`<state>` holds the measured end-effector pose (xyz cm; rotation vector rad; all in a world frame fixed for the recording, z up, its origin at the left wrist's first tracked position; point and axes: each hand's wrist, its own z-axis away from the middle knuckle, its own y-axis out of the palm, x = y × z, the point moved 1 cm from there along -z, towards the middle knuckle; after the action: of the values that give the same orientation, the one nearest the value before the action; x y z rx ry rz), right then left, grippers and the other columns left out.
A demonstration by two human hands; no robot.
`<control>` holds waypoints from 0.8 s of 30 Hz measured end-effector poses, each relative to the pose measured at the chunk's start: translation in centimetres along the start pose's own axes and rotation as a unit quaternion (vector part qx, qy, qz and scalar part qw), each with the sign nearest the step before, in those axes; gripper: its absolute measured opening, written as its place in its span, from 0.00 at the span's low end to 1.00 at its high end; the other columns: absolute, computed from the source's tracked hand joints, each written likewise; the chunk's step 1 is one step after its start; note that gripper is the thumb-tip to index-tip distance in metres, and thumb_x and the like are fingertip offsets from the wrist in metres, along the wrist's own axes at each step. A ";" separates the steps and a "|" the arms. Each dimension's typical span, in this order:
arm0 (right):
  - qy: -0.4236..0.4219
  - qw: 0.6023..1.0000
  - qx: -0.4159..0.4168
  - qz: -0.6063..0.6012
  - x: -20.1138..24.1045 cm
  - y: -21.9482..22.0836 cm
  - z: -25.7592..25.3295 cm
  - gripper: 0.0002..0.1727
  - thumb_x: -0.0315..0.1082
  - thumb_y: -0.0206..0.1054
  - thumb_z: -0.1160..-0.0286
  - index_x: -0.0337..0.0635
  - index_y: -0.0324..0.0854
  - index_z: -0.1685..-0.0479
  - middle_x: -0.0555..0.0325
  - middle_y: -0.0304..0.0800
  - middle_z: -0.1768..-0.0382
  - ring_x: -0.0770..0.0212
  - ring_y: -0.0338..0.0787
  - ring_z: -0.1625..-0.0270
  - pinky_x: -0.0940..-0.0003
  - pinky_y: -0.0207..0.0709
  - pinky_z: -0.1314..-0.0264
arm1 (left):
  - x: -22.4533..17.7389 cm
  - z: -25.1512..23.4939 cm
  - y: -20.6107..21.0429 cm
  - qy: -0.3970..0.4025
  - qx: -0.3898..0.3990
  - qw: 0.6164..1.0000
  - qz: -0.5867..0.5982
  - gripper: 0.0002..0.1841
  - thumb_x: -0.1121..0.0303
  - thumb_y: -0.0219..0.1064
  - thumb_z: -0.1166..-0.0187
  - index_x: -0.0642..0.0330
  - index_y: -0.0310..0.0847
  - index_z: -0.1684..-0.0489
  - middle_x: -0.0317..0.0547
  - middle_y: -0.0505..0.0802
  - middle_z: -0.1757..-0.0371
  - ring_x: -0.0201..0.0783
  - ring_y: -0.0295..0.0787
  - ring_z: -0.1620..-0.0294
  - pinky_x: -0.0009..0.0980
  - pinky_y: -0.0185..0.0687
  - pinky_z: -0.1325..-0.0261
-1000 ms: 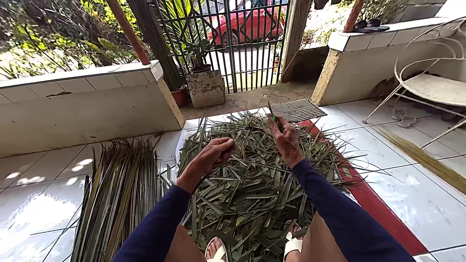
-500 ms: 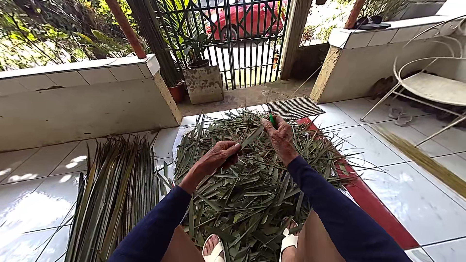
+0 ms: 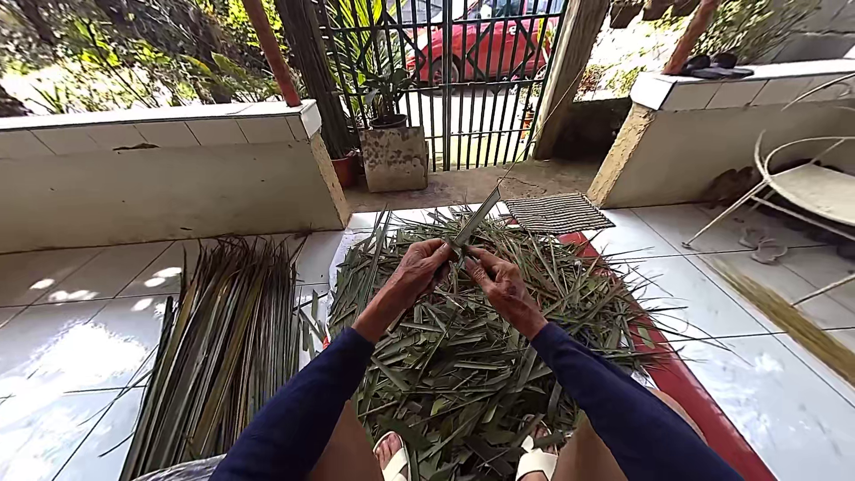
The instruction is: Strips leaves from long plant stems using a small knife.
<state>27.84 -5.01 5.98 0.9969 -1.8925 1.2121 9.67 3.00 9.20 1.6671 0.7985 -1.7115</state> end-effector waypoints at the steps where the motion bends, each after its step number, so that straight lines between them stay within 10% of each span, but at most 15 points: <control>1: -0.003 1.000 -0.004 -0.003 0.0 -0.1 0.0 0.21 0.50 0.61 0.12 0.60 0.85 0.26 0.62 0.91 0.63 0.68 0.82 0.69 0.64 0.79 0.60 | 0.0 0.0 0.1 0.000 0.003 1.000 0.004 0.17 0.59 0.52 0.05 0.61 0.82 0.54 0.40 0.77 0.82 0.27 0.62 0.91 0.20 0.59 0.88; 10: -0.015 0.996 -0.071 0.057 0.6 0.3 0.2 0.20 0.52 0.59 0.11 0.65 0.86 0.27 0.69 0.94 0.40 0.69 0.92 0.47 0.57 0.84 0.41 | -0.4 0.3 0.5 -0.014 0.023 0.998 0.056 0.16 0.58 0.52 0.05 0.59 0.80 0.54 0.36 0.71 0.83 0.25 0.56 0.91 0.18 0.52 0.90; 24: -0.023 0.975 -0.145 0.169 0.8 0.8 -0.4 0.20 0.53 0.60 0.12 0.67 0.87 0.29 0.65 0.95 0.45 0.61 0.93 0.47 0.47 0.84 0.46 | -0.9 1.2 -0.3 -0.044 0.030 0.998 0.030 0.16 0.58 0.53 0.06 0.60 0.82 0.54 0.35 0.72 0.84 0.24 0.56 0.92 0.17 0.52 0.90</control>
<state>26.78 -4.61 6.43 0.5656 -2.2630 1.0566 8.72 2.22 10.09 1.6266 0.6561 -1.7697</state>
